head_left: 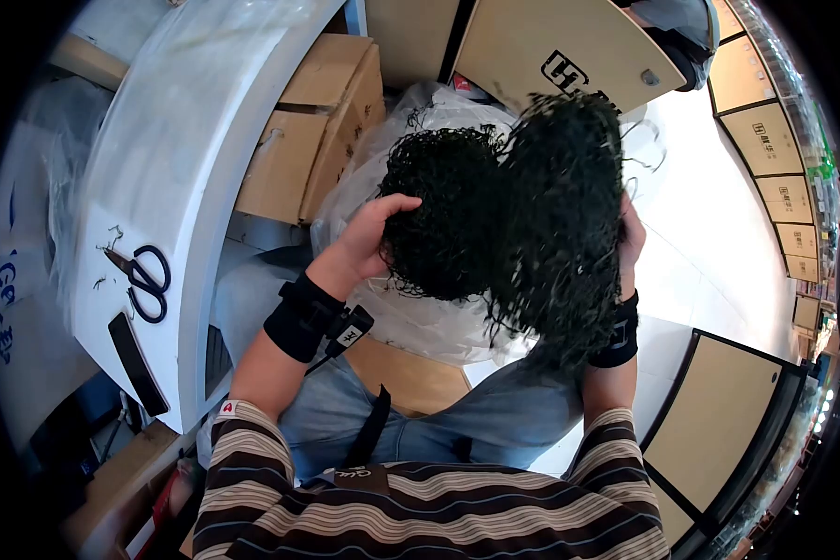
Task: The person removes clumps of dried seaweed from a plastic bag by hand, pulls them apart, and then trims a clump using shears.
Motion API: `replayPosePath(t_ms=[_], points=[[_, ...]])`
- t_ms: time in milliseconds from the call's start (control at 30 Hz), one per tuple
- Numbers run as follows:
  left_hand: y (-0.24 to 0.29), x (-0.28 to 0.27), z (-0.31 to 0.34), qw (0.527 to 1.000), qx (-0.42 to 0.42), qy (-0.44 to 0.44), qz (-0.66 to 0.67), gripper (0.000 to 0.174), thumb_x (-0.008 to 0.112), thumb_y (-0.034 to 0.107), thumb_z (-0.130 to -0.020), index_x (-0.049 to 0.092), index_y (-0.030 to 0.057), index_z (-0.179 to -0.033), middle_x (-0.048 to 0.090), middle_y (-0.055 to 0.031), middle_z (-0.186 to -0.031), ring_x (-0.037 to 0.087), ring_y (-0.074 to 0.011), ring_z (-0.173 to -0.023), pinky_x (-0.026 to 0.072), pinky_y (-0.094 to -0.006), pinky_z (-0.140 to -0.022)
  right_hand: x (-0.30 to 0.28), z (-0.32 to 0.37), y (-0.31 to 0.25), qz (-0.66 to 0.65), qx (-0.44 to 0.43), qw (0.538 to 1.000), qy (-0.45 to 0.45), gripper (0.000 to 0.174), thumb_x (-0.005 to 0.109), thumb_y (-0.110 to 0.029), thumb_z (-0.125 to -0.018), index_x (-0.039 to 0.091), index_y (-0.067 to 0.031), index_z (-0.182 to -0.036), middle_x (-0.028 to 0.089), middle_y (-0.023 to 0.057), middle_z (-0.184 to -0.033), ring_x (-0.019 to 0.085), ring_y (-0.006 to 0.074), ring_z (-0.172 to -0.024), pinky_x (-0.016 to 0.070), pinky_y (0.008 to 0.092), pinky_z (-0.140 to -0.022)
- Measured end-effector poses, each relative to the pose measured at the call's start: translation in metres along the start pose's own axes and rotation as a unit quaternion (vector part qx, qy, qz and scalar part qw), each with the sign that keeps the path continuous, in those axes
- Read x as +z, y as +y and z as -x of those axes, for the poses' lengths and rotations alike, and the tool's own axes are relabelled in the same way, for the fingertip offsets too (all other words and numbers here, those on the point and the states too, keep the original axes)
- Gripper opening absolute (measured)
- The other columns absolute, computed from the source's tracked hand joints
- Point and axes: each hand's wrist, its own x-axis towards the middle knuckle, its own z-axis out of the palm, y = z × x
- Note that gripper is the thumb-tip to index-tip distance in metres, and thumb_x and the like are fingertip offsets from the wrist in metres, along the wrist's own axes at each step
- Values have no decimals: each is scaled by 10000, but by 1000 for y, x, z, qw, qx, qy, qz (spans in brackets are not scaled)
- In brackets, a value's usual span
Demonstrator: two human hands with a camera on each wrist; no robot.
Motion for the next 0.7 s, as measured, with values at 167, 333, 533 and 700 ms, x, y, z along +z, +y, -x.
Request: replayPosePath(t_ms=[167,333,533,700], points=[[6,11,11,997,26,66,-42,288,516,161,-900,604,-38,-1088,666,-134,-1052,663,-228,-953,545,-356,-858,-11,-3,-22,-141,52,988,-25,424,359,-265,-999,478,5,-1304,597,136,-1225,608,234,-1067,488,356,-933],[10,7,14,995,41,70,-53,258,525,167,-900,616,-24,-1048,671,-117,-1023,664,-213,-933,545,-336,-838,-12,-3,-30,241,-171,950,104,370,420,-206,-966,518,21,-1242,624,147,-1145,641,216,-968,535,314,-841],[12,10,18,997,67,37,-15,291,500,154,-899,603,-33,-1097,676,-137,-1036,667,-237,-944,547,-360,-846,13,-6,-33,76,-247,957,135,277,536,-107,-938,540,13,-1188,630,102,-1073,627,188,-911,510,290,-823],[-8,19,7,992,90,74,36,319,498,188,-916,592,-28,-1131,660,-131,-1091,651,-259,-984,521,-392,-895,65,16,-3,538,-475,690,-96,435,652,65,-721,572,27,-1147,634,172,-1151,658,272,-861,535,333,-758]])
